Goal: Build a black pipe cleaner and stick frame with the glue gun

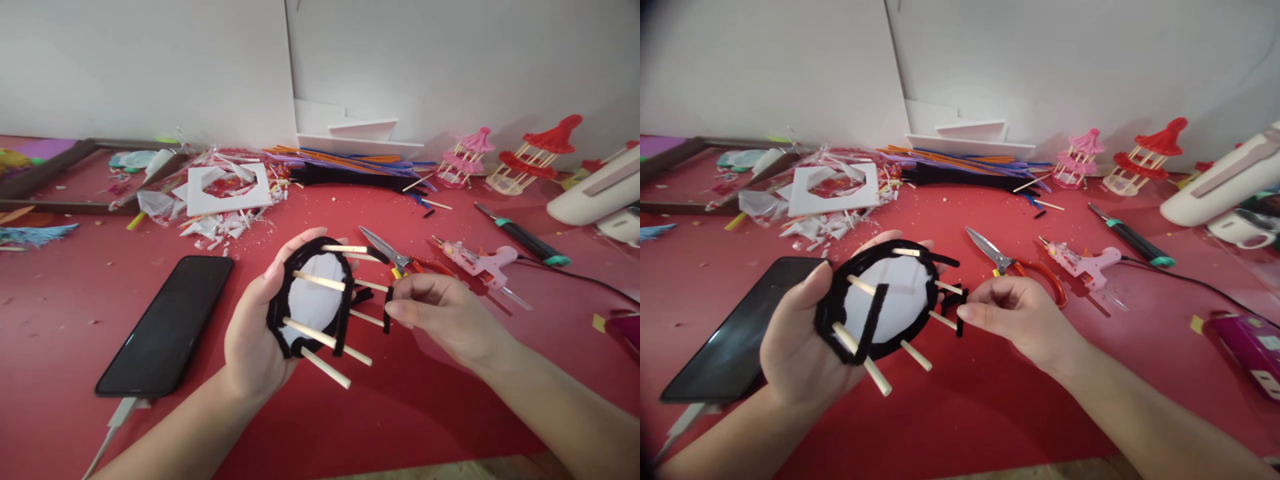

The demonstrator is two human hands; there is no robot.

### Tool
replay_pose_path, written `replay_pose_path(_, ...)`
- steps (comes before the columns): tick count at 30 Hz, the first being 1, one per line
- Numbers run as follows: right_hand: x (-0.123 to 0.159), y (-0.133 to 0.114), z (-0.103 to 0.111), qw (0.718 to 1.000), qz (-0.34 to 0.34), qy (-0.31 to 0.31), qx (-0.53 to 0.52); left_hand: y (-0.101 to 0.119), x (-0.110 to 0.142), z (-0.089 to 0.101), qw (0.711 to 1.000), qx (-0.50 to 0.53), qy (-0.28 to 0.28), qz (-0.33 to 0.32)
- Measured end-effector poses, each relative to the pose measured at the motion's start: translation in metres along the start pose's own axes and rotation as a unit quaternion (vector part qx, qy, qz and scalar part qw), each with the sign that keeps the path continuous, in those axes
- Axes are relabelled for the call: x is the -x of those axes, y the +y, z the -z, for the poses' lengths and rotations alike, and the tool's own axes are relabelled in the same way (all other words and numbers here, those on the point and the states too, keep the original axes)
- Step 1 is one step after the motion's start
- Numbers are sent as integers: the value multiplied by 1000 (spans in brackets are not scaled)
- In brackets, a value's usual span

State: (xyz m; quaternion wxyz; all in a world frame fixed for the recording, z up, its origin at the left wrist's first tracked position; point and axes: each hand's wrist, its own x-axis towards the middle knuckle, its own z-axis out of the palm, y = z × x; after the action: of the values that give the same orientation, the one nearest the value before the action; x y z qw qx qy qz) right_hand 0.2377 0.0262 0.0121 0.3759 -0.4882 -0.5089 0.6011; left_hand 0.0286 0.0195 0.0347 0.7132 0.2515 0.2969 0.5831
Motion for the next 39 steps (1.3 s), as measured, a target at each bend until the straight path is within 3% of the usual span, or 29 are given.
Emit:
replay_pose_path(13, 5, -4, 1, 988, 88, 17, 122, 4, 0, -6, 999, 12, 44, 28)
replay_pose_path(29, 6, -4, -1, 989, 91, 1, 115, 4, -1, -7, 996, 43, 65, 30)
replay_pose_path(36, 5, -7, -3, 990, 98, -1, 98, 3, 0, -3, 997, 71, 23, 28)
replay_pose_path(39, 5, -6, -3, 991, 95, -7, 89, 4, 1, -5, 997, 62, 44, 33)
